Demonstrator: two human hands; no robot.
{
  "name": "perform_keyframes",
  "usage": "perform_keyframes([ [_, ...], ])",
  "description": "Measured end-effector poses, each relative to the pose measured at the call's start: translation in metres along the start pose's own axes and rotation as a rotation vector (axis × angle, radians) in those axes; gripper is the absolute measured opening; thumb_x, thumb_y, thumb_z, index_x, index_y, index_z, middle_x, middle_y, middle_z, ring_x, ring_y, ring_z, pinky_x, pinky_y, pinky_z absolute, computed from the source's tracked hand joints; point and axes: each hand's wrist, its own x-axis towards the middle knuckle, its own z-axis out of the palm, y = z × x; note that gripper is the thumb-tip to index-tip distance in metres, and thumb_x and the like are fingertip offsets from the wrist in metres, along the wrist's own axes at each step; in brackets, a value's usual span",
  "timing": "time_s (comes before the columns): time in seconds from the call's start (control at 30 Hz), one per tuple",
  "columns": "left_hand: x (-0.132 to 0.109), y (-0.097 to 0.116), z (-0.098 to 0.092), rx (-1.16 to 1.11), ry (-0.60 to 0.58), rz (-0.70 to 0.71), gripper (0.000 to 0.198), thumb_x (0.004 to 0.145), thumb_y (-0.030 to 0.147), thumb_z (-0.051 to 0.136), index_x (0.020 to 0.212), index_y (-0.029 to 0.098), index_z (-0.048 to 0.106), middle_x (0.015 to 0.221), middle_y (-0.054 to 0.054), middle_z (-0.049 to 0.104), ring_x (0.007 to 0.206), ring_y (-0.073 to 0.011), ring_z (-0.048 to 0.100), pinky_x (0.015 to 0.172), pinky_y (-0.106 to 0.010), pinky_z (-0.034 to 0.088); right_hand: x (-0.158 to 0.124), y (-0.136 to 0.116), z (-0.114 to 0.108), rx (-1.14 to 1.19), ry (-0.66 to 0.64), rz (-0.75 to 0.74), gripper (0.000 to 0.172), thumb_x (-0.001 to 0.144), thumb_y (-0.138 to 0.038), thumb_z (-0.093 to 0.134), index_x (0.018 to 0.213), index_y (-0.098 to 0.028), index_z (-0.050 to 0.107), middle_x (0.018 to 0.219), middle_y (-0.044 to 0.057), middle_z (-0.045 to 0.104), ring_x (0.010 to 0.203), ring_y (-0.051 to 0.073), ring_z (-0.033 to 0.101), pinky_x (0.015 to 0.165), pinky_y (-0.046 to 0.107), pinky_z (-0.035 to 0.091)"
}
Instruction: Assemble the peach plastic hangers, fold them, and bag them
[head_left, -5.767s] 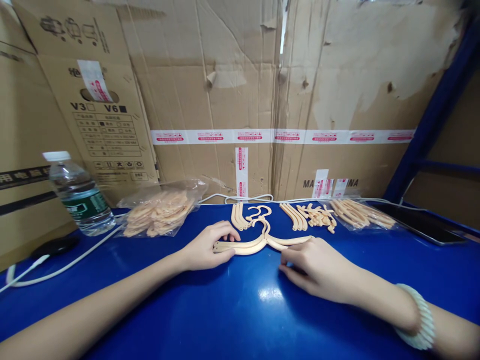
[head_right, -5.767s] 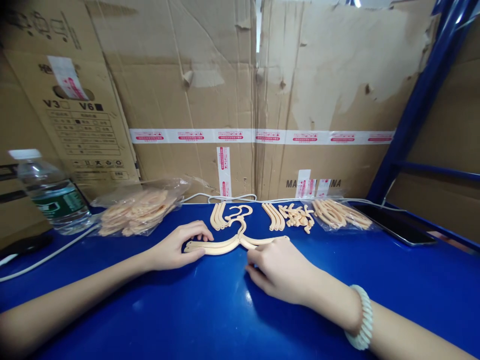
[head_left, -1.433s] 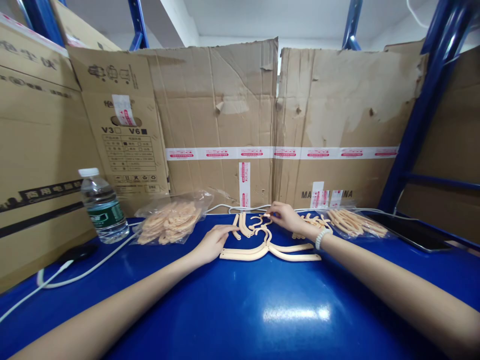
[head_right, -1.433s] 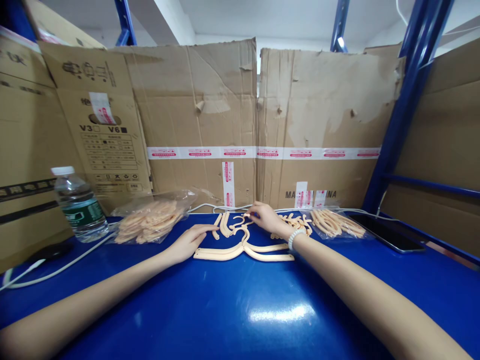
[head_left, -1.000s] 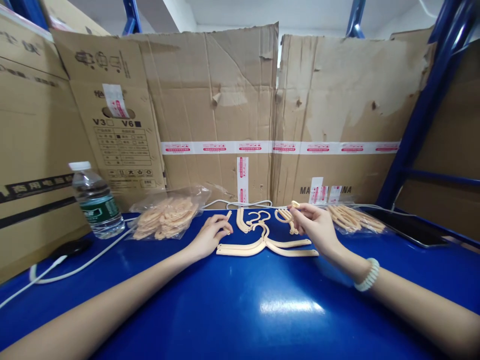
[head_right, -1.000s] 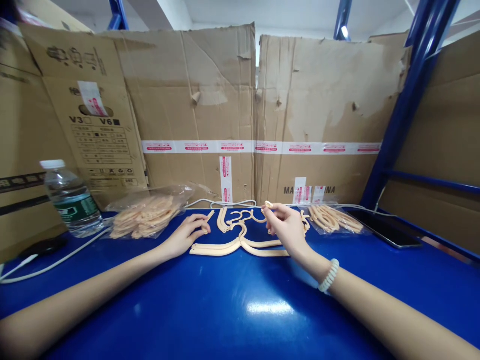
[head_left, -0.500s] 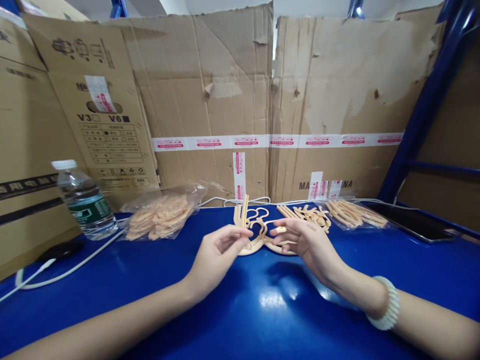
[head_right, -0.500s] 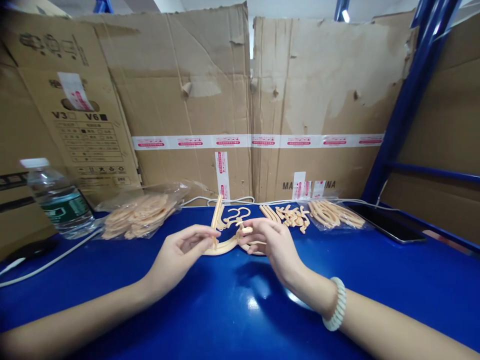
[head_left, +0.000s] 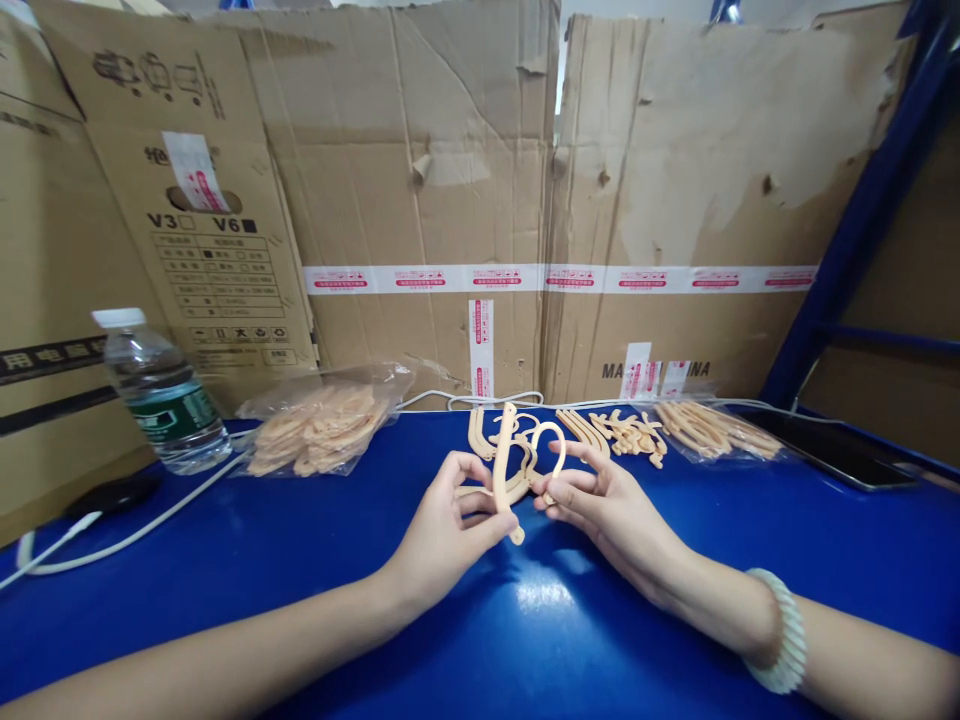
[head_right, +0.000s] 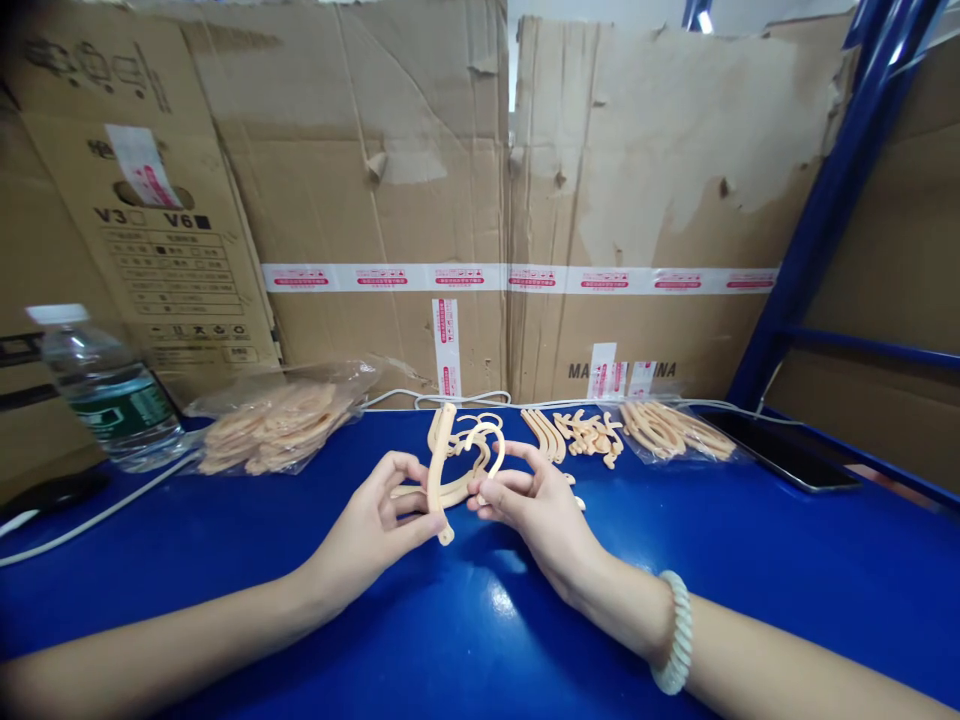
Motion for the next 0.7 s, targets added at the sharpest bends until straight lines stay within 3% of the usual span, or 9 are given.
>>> perform_keyframes([
  [0.1, 0.0009, 0.0004, -0.001, 0.003, -0.021, -0.009, 0.044, 0.066, 0.021, 0.078, 0.098, 0.021, 0.048, 0.099, -0.004, 0.066, 0.091, -0.0213, 0.068, 0.081, -0.035, 0.053, -0.0001, 0.0, -0.0006, -0.018, -0.025, 0.032, 0.046, 0.059, -0.032, 0.089, 0.092, -0.017, 0.06, 0.078, 0.002, 0.071, 0.074, 0.015, 0.069, 0.073, 0.025, 0.054],
  [0.23, -0.0007, 0.0011, -0.0011, 0.058, -0.058, 0.012, 0.025, 0.071, 0.021, 0.074, 0.074, 0.019, 0.049, 0.072, 0.004, 0.061, 0.08, -0.0165, 0.067, 0.078, -0.029, 0.051, -0.0001, 0.0006, -0.0011, -0.052, -0.098, 0.046, 0.031, 0.064, -0.034, 0.086, 0.073, -0.015, 0.064, 0.078, 0.004, 0.07, 0.08, 0.016, 0.068, 0.079, 0.026, 0.054],
  [0.33, -0.0016, 0.0002, -0.001, 0.053, -0.026, 0.035, 0.026, 0.071, 0.022, 0.074, 0.069, 0.019, 0.048, 0.069, 0.006, 0.056, 0.077, -0.0137, 0.064, 0.072, -0.025, 0.049, -0.0004, -0.0007, -0.0001, -0.061, -0.148, 0.067, 0.03, 0.068, -0.036, 0.084, 0.072, -0.014, 0.065, 0.08, 0.003, 0.069, 0.081, 0.015, 0.067, 0.081, 0.025, 0.054],
  [0.43, -0.0021, -0.0003, -0.0008, 0.054, -0.008, 0.056, 0.028, 0.071, 0.025, 0.074, 0.068, 0.019, 0.047, 0.069, 0.006, 0.054, 0.075, -0.0135, 0.062, 0.07, -0.024, 0.049, -0.0008, -0.0024, 0.0011, -0.07, -0.168, 0.132, 0.031, 0.068, -0.037, 0.084, 0.073, -0.014, 0.064, 0.08, 0.003, 0.069, 0.078, 0.014, 0.067, 0.073, 0.023, 0.056],
  [0.7, -0.0055, 0.0043, 0.0014, 0.107, -0.079, 0.1, 0.028, 0.076, 0.03, 0.072, 0.066, 0.018, 0.048, 0.074, 0.002, 0.055, 0.074, -0.0143, 0.062, 0.068, -0.025, 0.05, 0.0, -0.0005, -0.0004, -0.118, -0.218, 0.147, 0.037, 0.068, -0.041, 0.084, 0.079, -0.013, 0.063, 0.077, 0.005, 0.071, 0.073, 0.015, 0.07, 0.068, 0.023, 0.056],
])
